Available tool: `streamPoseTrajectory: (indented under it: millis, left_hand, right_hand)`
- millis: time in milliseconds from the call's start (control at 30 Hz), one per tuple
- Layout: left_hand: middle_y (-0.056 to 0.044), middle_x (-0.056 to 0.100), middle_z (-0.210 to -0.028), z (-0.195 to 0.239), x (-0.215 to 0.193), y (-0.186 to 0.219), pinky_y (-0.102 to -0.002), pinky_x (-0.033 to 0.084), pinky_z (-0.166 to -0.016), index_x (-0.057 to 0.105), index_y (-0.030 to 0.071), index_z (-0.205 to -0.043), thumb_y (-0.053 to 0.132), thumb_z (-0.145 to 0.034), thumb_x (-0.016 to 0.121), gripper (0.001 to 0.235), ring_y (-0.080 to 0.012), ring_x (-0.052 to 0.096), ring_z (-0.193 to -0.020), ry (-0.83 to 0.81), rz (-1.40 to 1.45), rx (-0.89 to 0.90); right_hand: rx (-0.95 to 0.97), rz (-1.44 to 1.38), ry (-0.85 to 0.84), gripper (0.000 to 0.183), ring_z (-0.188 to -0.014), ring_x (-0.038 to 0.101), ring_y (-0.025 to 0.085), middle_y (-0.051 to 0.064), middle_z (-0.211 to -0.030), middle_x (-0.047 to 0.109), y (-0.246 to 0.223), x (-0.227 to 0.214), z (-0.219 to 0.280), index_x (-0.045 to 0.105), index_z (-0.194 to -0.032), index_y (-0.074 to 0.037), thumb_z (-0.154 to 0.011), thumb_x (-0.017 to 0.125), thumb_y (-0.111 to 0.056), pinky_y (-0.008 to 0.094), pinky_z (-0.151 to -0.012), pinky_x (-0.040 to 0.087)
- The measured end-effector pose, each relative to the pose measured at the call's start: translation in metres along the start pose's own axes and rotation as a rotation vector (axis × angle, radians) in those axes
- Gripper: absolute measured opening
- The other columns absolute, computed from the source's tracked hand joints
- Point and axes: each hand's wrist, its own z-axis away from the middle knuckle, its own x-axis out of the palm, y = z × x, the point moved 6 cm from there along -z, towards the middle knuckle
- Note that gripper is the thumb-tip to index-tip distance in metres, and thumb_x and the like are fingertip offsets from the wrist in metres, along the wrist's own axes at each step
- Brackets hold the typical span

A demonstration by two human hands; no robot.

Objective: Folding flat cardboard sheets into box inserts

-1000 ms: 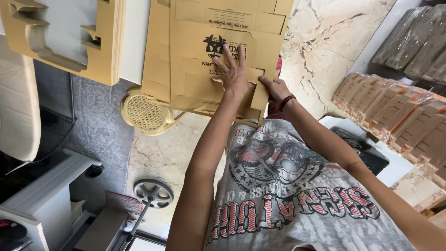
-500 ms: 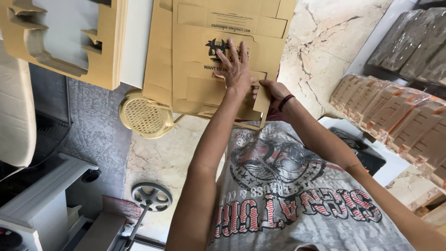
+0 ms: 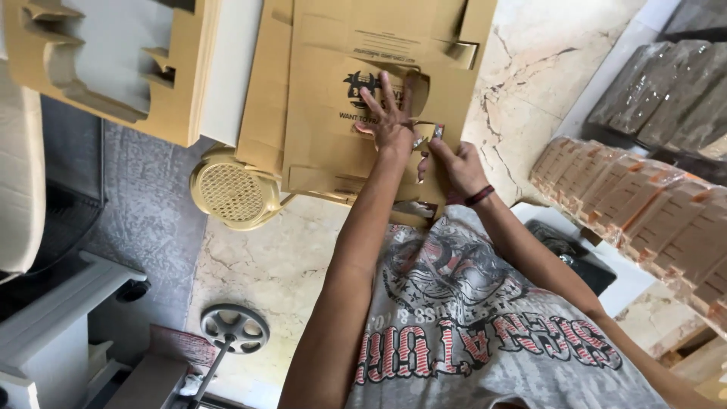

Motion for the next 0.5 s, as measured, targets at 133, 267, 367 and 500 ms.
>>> streamPoseTrajectory:
  millis: [133,267,367,500]
  left_hand:
    - [-0.018,-0.029,-0.165,0.004,-0.004,-0.004,-0.095,0.028,-0.093,0.000,0.048,-0.163,0.056,-0.088,0.078,0.108,-0.0646,-0.015,-0.148,0.123,0.029,0.054]
    - [-0.018,-0.010,-0.172,0.010,0.000,-0.003,-0.091,0.031,-0.090,0.011,0.048,-0.164,0.021,-0.088,0.081,0.107,-0.0610,-0.005,-0.152,0.134,0.016,0.077]
    - [-0.025,-0.011,-0.169,0.011,-0.006,-0.003,-0.085,0.044,-0.088,0.010,0.046,-0.163,0.053,-0.091,0.078,0.100,-0.0650,0.002,-0.150,0.184,-0.185,0.048]
    - [-0.025,-0.017,-0.169,-0.021,0.022,-0.014,-0.088,0.041,-0.086,0.006,0.043,-0.165,0.035,-0.086,0.085,0.112,-0.0660,-0.001,-0.149,0.160,-0.087,0.099]
  right_hand:
    - [-0.143,-0.163,-0.023,0.027,-0.063,0.072,0.021,0.013,-0.078,0.074,-0.055,0.026,0.035,0.065,-0.090,-0.001,-0.103,0.064,-0.024,0.036,-0.059,0.063]
    - [-0.134,-0.117,0.060,0.025,-0.065,0.074,0.017,0.012,-0.074,0.074,-0.071,0.037,0.060,0.070,-0.086,-0.002,-0.098,0.074,-0.024,0.032,-0.060,0.062]
    - [-0.059,0.100,0.071,0.028,-0.061,0.066,0.014,0.006,-0.071,0.069,-0.038,0.018,0.021,0.071,-0.081,-0.008,-0.094,0.082,-0.030,0.030,-0.061,0.057]
    - [0.136,-0.062,0.136,0.043,-0.077,0.071,0.025,0.013,-0.085,0.071,0.042,-0.030,-0.066,0.072,-0.099,-0.003,-0.080,0.089,-0.038,0.042,-0.071,0.059]
